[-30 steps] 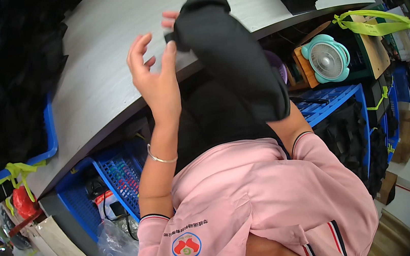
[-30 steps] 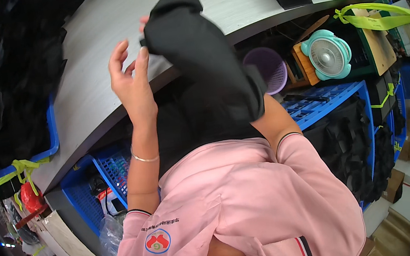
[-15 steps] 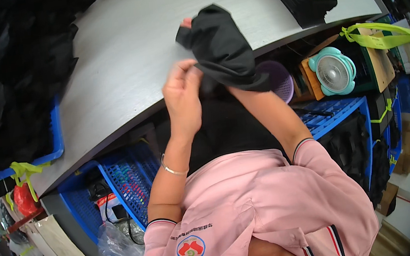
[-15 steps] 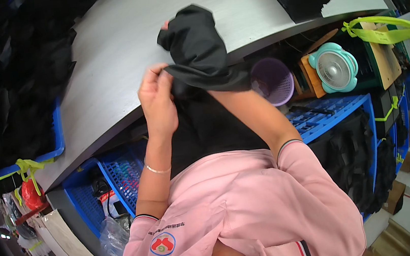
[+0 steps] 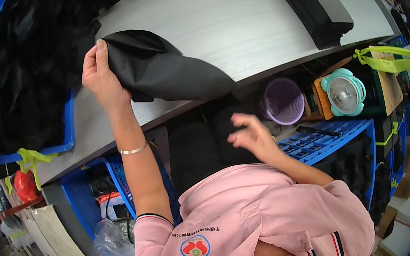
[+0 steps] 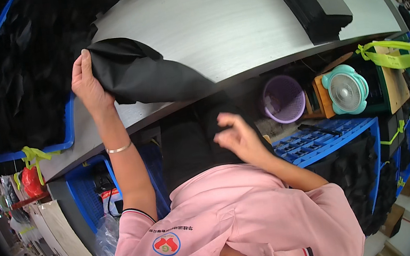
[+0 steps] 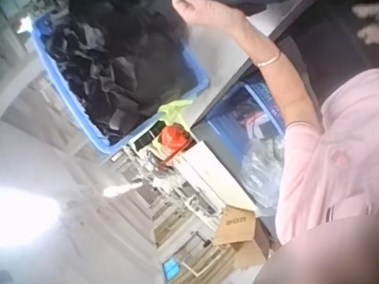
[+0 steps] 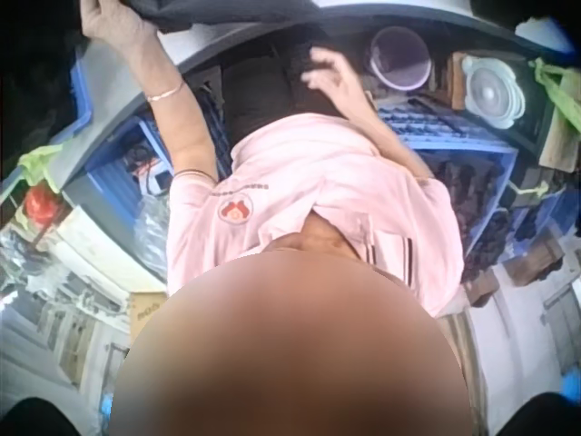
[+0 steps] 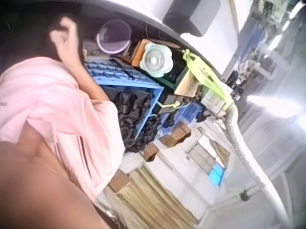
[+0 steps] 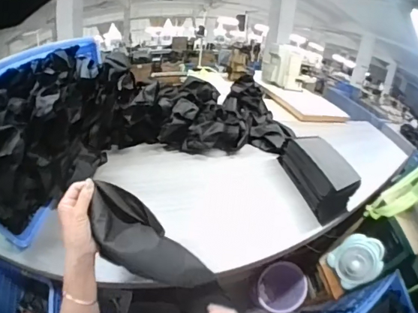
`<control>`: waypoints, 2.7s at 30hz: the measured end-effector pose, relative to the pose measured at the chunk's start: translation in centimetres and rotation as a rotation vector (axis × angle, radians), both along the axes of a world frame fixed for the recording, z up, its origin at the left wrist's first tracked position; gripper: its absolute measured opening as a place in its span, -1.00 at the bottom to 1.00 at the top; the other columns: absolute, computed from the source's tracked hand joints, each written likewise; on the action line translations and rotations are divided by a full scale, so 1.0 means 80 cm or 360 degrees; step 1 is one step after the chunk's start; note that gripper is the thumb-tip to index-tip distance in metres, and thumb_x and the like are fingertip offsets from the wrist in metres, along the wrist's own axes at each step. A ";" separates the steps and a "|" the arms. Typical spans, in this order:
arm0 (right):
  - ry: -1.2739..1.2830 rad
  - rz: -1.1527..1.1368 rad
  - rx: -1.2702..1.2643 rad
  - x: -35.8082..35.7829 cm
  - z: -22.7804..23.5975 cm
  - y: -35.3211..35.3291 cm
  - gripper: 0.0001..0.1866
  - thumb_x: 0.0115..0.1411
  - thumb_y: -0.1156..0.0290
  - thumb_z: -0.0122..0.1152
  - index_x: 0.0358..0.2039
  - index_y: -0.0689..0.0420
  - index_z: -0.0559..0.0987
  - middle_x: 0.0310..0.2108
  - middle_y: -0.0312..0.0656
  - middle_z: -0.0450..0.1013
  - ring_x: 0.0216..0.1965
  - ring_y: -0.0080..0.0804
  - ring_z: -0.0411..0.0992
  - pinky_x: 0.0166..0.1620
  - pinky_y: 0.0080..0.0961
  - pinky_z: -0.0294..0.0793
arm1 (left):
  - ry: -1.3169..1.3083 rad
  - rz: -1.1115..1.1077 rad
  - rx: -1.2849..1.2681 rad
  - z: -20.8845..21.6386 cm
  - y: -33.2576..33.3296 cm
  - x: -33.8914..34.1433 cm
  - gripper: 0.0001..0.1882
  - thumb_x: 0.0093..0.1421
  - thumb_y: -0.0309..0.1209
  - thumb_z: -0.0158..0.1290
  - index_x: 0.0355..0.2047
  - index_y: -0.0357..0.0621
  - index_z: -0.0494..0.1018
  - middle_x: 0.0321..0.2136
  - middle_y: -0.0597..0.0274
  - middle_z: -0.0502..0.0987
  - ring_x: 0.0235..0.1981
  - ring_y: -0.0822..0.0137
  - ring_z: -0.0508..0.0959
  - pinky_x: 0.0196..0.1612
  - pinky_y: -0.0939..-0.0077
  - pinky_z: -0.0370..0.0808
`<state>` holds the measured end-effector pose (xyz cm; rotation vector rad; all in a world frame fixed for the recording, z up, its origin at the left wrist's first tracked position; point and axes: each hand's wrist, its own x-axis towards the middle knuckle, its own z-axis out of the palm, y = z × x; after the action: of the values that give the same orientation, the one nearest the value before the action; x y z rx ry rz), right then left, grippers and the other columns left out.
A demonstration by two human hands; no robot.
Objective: The recorder is folding and checking black fabric components at a workstation.
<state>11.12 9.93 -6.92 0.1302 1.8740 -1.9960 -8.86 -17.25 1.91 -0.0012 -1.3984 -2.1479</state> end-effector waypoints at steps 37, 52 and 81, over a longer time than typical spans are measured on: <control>0.0348 0.0266 -0.0583 -0.006 -0.021 -0.036 -0.84 0.23 0.44 0.21 -0.21 0.22 0.60 -0.35 -0.22 0.54 -0.24 -0.41 0.51 -0.20 -0.44 0.51 | -0.0867 -0.1494 -0.0158 -0.015 0.238 0.166 -0.37 0.36 -0.10 -0.08 0.38 0.07 0.08 0.38 0.17 0.11 0.26 0.23 0.28 0.09 0.29 0.34; 0.0870 -0.0033 0.0217 -0.086 0.080 -0.021 -0.77 0.24 0.39 0.28 -0.27 0.33 0.57 -0.24 -0.20 0.48 -0.25 -0.53 0.41 -0.16 -0.62 0.38 | -0.0927 -0.0660 0.0227 -0.103 0.126 0.084 -0.45 0.41 -0.19 -0.14 0.35 -0.04 0.16 0.30 0.19 0.23 0.25 0.34 0.26 0.10 0.41 0.37; 0.1840 0.0068 0.1098 -0.160 0.091 -0.016 -0.63 -0.07 0.50 0.45 -0.18 0.17 0.64 0.12 -0.08 0.41 0.17 -0.09 0.33 0.13 -0.26 0.36 | -0.0905 -0.1125 0.0345 -0.138 0.069 0.121 -0.53 0.41 -0.32 -0.09 0.25 -0.30 0.27 0.14 0.07 0.43 0.10 0.33 0.44 0.18 0.47 0.35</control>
<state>-1.67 8.69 0.33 -1.0716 3.1177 -1.3237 0.81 -11.70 -9.10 0.2502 -1.6209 -3.0550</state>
